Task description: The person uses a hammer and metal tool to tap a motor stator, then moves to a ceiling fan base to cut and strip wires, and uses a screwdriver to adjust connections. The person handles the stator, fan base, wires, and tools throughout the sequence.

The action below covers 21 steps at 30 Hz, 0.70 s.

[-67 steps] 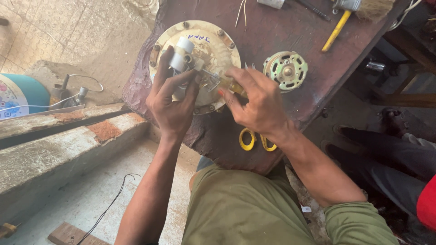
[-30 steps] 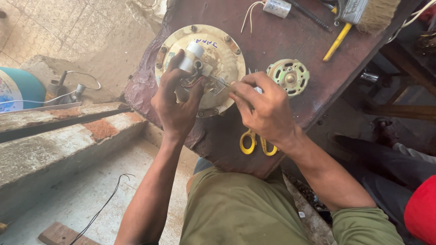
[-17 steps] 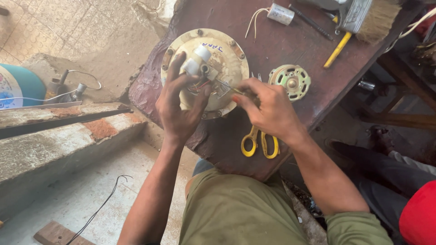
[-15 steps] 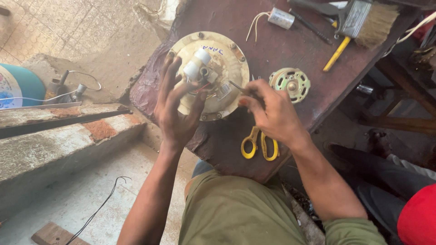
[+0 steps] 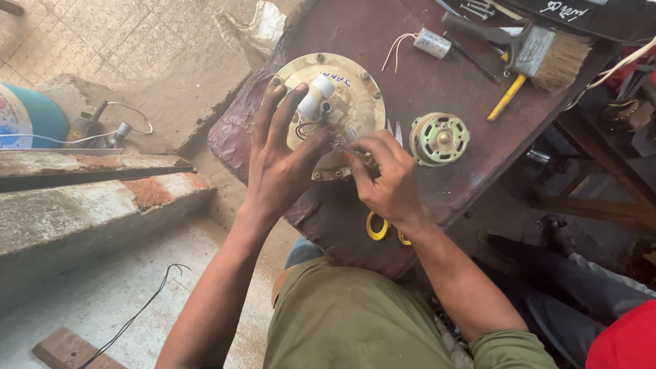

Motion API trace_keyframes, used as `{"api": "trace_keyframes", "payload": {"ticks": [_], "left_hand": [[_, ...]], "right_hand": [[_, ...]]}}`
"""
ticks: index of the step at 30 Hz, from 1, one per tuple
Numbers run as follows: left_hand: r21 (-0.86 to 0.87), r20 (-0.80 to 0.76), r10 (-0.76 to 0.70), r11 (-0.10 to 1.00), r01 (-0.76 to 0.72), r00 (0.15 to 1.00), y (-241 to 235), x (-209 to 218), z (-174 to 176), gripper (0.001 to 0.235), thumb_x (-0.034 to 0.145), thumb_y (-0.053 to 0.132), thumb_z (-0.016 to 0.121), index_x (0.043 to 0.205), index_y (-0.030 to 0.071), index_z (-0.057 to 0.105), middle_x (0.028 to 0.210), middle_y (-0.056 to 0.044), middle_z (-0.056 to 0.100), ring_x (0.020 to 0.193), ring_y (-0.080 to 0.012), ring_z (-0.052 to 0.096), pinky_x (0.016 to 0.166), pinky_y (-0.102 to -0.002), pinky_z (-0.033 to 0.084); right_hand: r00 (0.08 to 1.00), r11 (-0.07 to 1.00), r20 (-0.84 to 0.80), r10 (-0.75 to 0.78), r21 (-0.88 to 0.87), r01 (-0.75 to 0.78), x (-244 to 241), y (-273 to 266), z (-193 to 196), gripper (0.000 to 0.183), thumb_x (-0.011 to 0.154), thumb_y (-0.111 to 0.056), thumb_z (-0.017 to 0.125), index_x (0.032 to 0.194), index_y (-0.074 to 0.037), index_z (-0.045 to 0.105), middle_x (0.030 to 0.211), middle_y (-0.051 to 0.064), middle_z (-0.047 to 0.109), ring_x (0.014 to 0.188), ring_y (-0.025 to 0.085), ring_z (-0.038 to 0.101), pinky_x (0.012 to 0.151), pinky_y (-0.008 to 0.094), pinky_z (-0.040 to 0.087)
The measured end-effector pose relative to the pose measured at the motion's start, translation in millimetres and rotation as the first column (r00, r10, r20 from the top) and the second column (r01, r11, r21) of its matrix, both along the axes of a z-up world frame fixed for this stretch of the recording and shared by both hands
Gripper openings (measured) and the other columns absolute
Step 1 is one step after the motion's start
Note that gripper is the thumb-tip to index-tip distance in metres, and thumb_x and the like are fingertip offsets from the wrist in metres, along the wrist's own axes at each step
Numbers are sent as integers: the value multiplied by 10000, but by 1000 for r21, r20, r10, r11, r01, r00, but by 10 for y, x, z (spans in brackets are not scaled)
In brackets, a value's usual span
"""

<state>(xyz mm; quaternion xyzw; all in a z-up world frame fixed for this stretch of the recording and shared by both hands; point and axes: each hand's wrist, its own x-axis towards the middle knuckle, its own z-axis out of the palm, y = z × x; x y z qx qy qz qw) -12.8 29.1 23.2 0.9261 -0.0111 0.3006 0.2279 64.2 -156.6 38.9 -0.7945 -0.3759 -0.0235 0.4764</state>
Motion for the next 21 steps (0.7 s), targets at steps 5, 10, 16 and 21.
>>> {"api": "trace_keyframes", "payload": {"ticks": [5, 10, 16, 21], "left_hand": [[-155, -52, -40, 987, 31, 998, -3, 23, 52, 145, 911, 120, 826, 1036, 154, 761, 1568, -125, 463, 1525, -390, 348, 1254, -510, 383], [-471, -68, -57, 882, 18, 996, 1, -14, 91, 140, 919, 95, 799, 1046, 140, 762, 1544, -138, 475, 1521, -373, 394, 1230, -505, 440], [-479, -66, -108, 875, 63, 992, 149, -195, 127, 99, 919, 87, 770, 1013, 118, 757, 1534, -185, 455, 1501, -373, 405, 1161, -508, 493], [-340, -59, -48, 940, 25, 997, 105, -229, 69, 104, 898, 136, 828, 986, 120, 774, 1473, -153, 529, 1427, -366, 451, 1095, -480, 496]], "right_hand": [[996, 997, -64, -57, 50, 60, -9, -3, -42, 214, 937, -49, 774, 1123, 13, 690, 1037, 118, 692, 875, 218, 716, 754, 330, 575], [993, 997, -121, -16, 77, 25, 49, 36, -106, 147, 949, -72, 781, 1068, -1, 733, 996, 86, 699, 840, 159, 719, 680, 270, 568], [975, 992, -221, -26, 113, 52, 75, 60, -131, 99, 951, -90, 767, 1024, -23, 759, 948, 47, 695, 756, 90, 665, 626, 241, 521], [944, 981, -329, 14, 188, 51, 101, 80, -165, 80, 989, -108, 765, 1019, -36, 749, 892, -4, 636, 726, 60, 555, 620, 229, 429]]}}
